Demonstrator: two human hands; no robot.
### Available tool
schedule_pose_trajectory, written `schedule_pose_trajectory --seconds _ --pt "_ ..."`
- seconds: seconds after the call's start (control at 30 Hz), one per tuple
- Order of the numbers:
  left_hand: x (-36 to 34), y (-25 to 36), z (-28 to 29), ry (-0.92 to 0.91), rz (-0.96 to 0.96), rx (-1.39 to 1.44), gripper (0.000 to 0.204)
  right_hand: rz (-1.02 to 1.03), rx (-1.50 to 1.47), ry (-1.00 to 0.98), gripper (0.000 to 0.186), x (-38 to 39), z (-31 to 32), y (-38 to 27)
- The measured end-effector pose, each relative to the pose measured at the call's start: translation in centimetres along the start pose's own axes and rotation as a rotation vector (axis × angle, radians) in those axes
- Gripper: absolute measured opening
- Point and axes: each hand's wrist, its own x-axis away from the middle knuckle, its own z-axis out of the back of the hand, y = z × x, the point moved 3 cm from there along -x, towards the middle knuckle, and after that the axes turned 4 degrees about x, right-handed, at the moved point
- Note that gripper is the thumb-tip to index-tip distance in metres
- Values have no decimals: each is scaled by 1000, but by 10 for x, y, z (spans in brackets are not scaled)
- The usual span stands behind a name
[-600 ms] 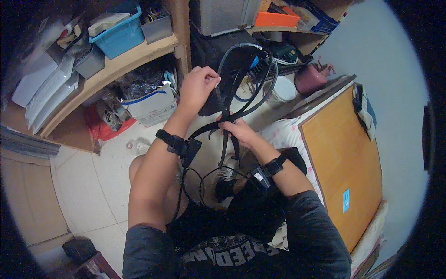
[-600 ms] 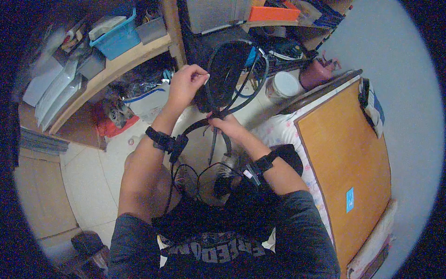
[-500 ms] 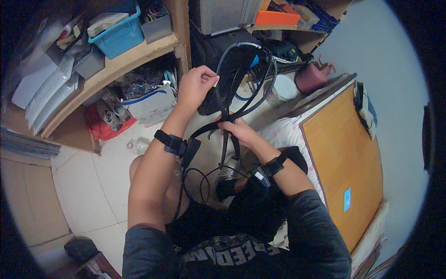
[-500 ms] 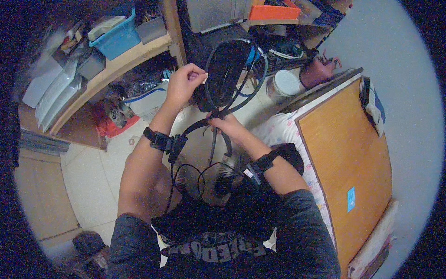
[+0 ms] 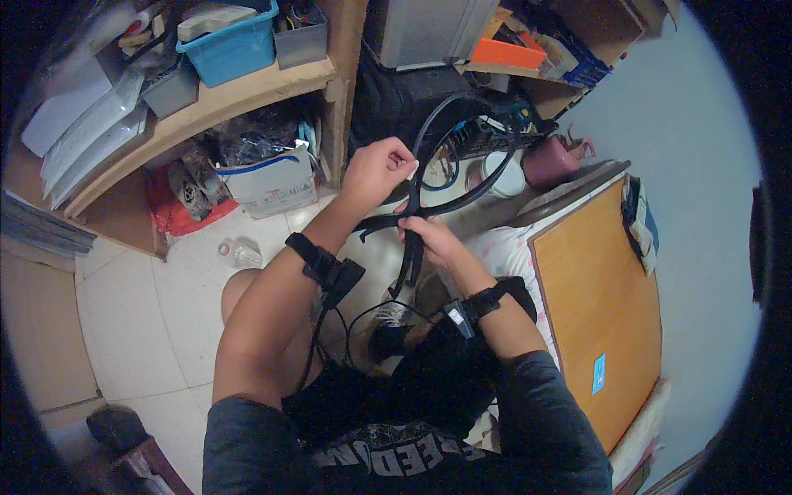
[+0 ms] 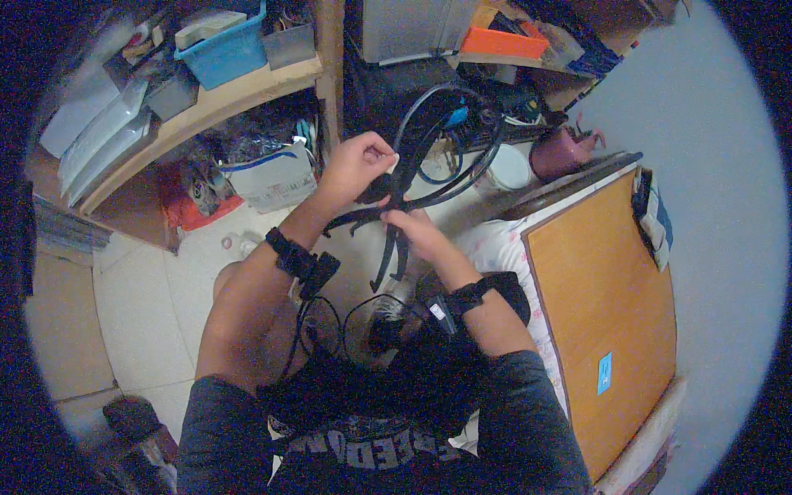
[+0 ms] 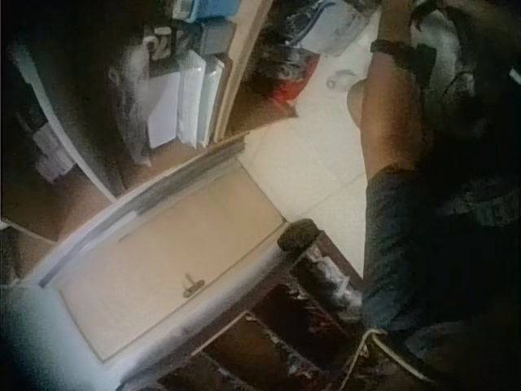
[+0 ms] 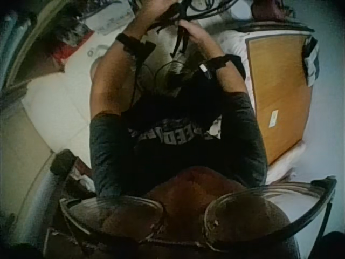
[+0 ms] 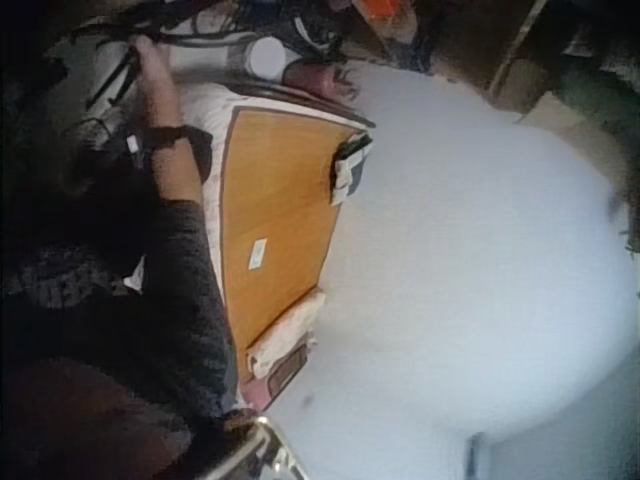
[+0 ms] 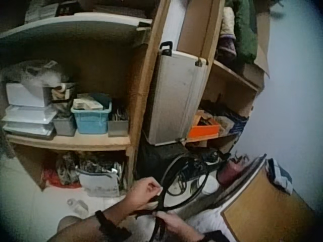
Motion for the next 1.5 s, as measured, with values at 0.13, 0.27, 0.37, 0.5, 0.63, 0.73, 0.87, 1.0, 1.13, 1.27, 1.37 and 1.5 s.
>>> schedule_pose_trajectory --seconds 0.13,0.27,0.37,0.5,0.63,0.73,0.87,1.0,1.13,1.27,1.37,1.5 --pt "-5 -1 9 64 91 53 16 -66 -8 -66 25 6 -3 5" --pt "-7 -3 11 47 117 145 20 -86 -6 -67 26 11 -10 -8" --pt "-2 -11 7 5 117 168 21 -7 13 -56 25 3 0 4" --pt "8 -11 3 1 166 36 21 -4 -11 -50 25 0 -6 4" --pt "3 2 9 102 73 15 20 28 106 -65 26 1 1 9" --pt "-6 1 29 241 62 -33 20 11 344 -155 29 -2 -3 26" --pt "-19 -4 61 335 57 74 22 -111 613 -252 27 8 -14 43" --pt "-24 2 77 248 27 129 23 -210 560 -355 24 5 -16 60" --pt "-18 15 85 261 61 75 21 -140 487 -354 24 3 -19 62" --pt "-16 24 88 142 26 -153 18 -117 472 -381 23 0 -15 64" --pt "-14 25 87 105 -4 -219 18 -104 491 -403 26 -3 -14 68" --pt "-12 23 84 26 33 -282 19 -260 560 -377 33 13 -34 39"
